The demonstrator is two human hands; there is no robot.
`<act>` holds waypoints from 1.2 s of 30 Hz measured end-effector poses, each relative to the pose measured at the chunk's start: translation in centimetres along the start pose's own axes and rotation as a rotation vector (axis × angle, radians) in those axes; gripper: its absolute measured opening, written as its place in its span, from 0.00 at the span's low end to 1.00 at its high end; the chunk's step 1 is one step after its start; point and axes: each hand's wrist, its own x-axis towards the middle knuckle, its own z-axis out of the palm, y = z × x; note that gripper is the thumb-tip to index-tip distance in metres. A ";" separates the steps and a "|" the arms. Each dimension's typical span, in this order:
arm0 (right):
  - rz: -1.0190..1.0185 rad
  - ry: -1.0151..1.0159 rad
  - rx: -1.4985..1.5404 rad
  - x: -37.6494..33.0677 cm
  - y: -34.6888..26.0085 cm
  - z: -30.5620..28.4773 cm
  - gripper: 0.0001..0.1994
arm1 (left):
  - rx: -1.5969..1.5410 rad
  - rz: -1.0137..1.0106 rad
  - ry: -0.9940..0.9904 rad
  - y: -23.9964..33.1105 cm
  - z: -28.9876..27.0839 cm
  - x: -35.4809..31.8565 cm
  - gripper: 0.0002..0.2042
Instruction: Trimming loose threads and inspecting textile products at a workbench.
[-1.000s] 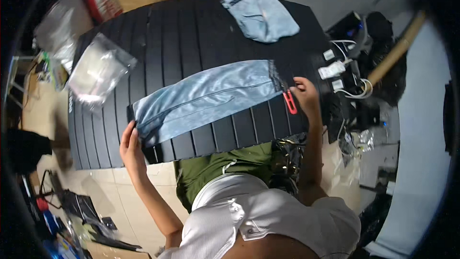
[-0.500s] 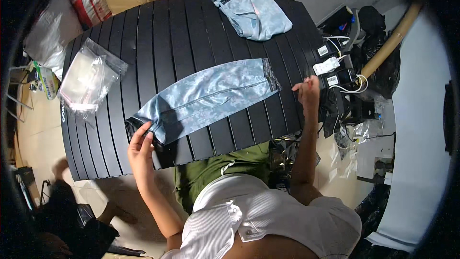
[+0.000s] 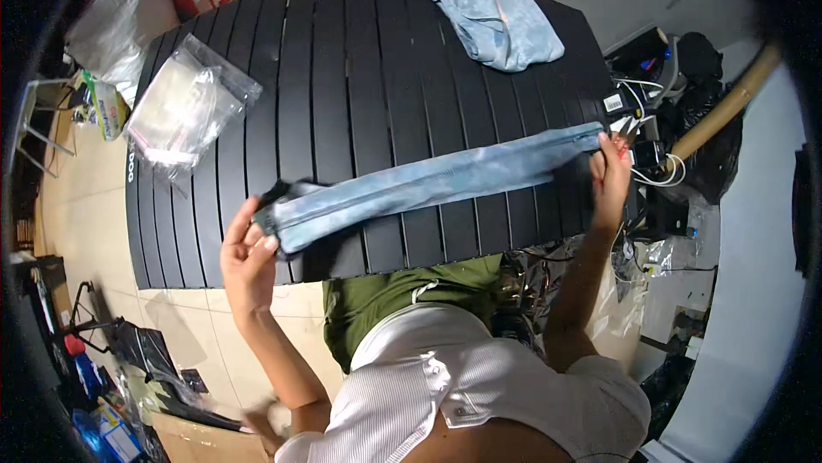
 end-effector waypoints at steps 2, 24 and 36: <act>0.085 -0.010 -0.249 1.0 -0.1 -0.5 0.08 | 0.101 -0.169 -0.023 -0.7 0.0 0.8 0.27; -0.152 -0.538 -0.498 -13.2 3.4 15.6 0.08 | -0.381 -0.225 -0.255 -5.2 6.2 -0.4 0.38; -0.207 -0.606 -0.408 -15.9 2.3 18.1 0.15 | -0.427 -0.269 -0.247 -5.8 7.5 -1.2 0.35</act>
